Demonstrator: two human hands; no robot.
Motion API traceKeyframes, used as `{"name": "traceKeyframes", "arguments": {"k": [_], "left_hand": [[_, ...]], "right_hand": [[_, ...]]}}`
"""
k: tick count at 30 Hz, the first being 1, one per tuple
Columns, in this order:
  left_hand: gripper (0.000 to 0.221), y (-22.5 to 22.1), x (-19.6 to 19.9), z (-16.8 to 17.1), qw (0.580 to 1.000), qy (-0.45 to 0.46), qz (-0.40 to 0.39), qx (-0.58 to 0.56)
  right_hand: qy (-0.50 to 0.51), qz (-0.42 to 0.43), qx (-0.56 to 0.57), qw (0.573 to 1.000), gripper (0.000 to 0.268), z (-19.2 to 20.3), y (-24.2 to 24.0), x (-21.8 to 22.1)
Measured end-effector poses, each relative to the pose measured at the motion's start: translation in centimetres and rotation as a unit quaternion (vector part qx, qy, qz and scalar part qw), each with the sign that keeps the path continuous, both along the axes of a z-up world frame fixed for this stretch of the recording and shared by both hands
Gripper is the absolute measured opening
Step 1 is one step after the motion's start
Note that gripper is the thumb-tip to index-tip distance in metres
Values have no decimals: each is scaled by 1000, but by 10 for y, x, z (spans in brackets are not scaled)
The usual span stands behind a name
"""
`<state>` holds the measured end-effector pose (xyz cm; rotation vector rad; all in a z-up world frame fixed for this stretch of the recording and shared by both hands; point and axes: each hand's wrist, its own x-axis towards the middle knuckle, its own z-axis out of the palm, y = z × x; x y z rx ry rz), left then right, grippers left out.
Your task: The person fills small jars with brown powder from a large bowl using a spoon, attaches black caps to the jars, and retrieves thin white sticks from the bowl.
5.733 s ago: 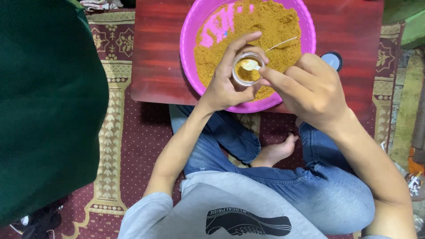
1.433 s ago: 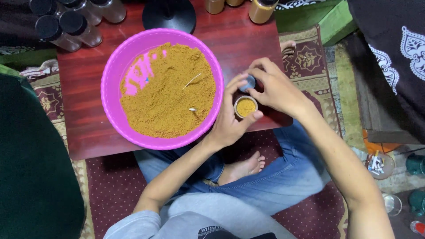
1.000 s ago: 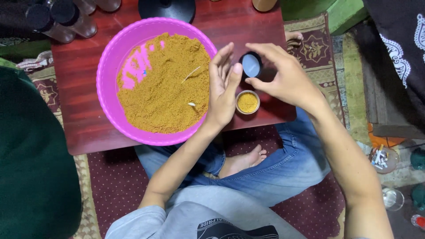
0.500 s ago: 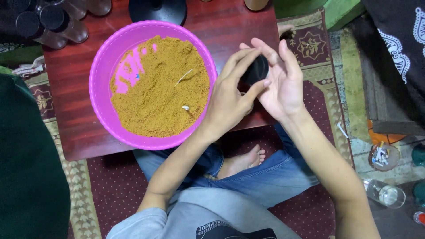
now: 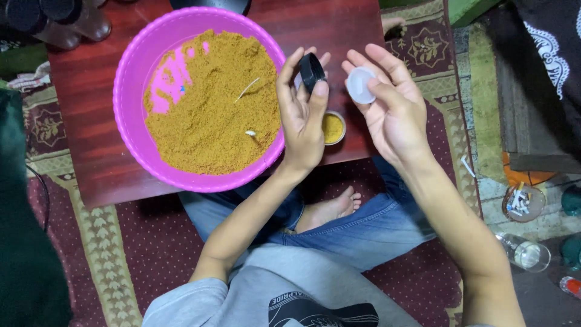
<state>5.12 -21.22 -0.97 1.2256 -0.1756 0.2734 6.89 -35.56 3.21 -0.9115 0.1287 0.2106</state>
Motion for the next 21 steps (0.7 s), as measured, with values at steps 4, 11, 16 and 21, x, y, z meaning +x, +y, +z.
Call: {"name": "traceKeyframes", "arguments": {"k": [4, 11, 16, 21], "left_hand": [[50, -9, -5, -17, 998, -49, 27, -20], [53, -24, 3, -33, 995, -70, 34, -61], [44, -14, 3, -31, 998, -62, 14, -5], [37, 1, -1, -16, 1000, -28, -5, 5]], "right_hand": [[-31, 32, -60, 997, 49, -11, 3, -14], [-159, 62, -217, 961, 46, -27, 2, -26], [-187, 64, -275, 941, 45, -20, 5, -30], [-213, 91, -304, 924, 44, -19, 6, -31]]}}
